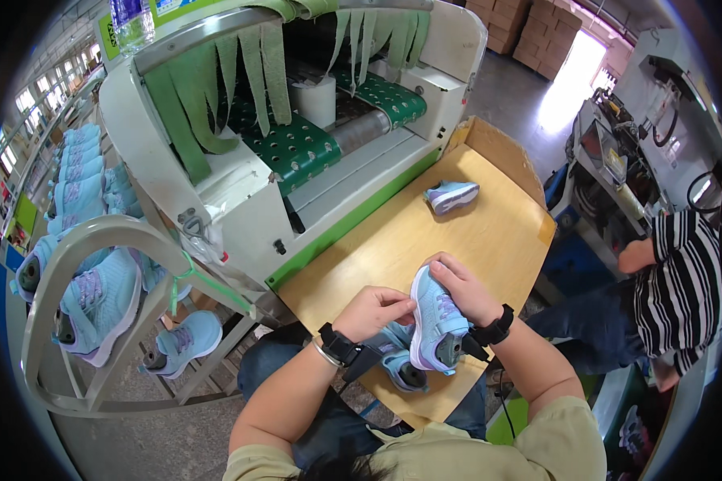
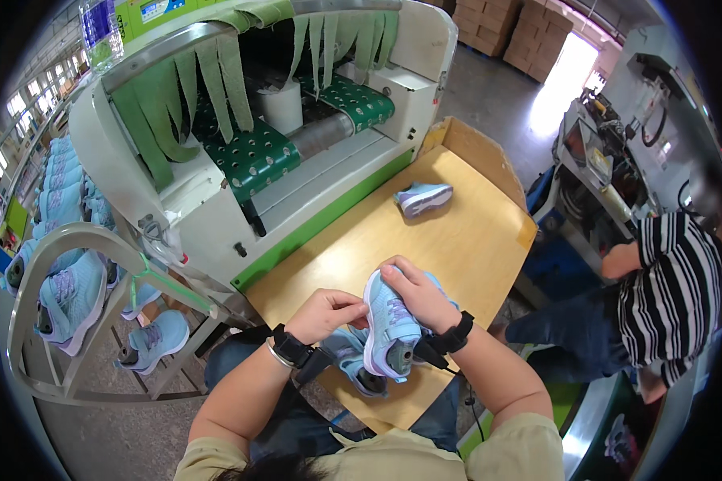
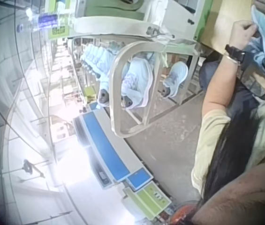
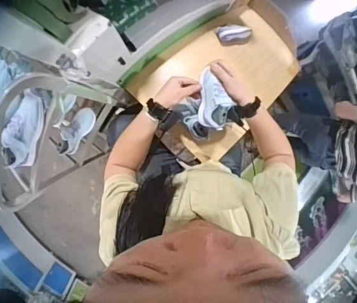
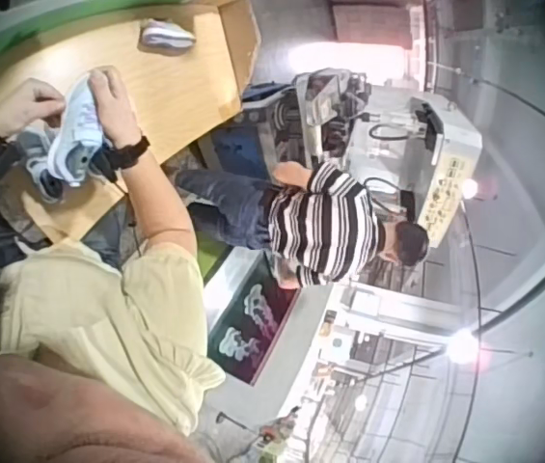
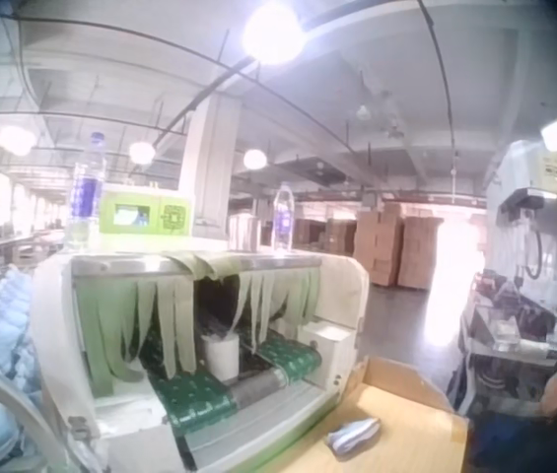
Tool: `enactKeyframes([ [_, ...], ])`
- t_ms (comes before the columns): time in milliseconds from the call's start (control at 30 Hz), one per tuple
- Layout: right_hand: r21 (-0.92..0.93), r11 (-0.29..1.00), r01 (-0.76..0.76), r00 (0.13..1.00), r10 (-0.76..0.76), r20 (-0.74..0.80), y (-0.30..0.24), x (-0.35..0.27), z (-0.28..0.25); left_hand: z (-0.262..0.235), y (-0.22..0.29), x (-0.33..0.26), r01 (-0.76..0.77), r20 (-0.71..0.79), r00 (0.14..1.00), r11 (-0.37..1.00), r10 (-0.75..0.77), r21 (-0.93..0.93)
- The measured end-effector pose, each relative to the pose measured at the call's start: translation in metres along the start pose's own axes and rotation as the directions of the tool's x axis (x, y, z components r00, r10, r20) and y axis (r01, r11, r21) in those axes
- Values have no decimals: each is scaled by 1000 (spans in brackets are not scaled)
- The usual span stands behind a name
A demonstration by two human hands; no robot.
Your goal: The person picks up light blue sneakers from a table, turns them over, and places them onto a conveyor belt. The person repeats this process for multiple pairs of shoes throughout the clip.
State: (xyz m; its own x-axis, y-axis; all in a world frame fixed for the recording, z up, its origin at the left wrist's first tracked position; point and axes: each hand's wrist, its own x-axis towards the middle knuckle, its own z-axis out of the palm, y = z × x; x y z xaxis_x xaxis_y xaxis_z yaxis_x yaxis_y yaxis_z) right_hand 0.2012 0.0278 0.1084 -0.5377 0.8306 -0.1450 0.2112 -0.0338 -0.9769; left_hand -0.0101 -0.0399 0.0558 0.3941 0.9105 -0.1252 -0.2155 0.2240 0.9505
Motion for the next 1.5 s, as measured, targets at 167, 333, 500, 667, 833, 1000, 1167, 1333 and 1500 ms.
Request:
enactKeyframes([
  [167,-192,976,105,994,-110,-19,-11,-6,8,4,-3,-1,9,-18,1000,999,-10,-54],
  [333,-311,939,148,986,-165,-30,-15,-15,17,14,-10,-4,42,-79,996,998,-46,-47],
  [500,-316,939,136,986,-159,-49,-11,-15,17,10,-16,-1,45,-53,997,997,-48,-68],
  [667,39,999,-33,999,31,44,-10,-18,4,7,-1,-5,33,47,998,995,-28,-94],
  [833,52,996,-69,996,66,60,-10,-24,2,8,-4,-5,35,86,996,994,-26,-105],
  [1000,-62,998,-1,999,5,51,-10,-26,2,7,-11,-4,12,87,996,996,-5,-84],
  [1167,-182,983,36,999,-32,25,-7,-26,-1,7,-12,-2,13,63,998,998,-9,-53],
  [1333,-26,988,-152,980,147,-131,-2,-56,4,12,-24,2,94,-42,994,994,-96,-55],
  [1500,-109,986,-124,986,110,-124,13,-97,10,15,-24,5,81,-25,996,996,-82,-47],
])
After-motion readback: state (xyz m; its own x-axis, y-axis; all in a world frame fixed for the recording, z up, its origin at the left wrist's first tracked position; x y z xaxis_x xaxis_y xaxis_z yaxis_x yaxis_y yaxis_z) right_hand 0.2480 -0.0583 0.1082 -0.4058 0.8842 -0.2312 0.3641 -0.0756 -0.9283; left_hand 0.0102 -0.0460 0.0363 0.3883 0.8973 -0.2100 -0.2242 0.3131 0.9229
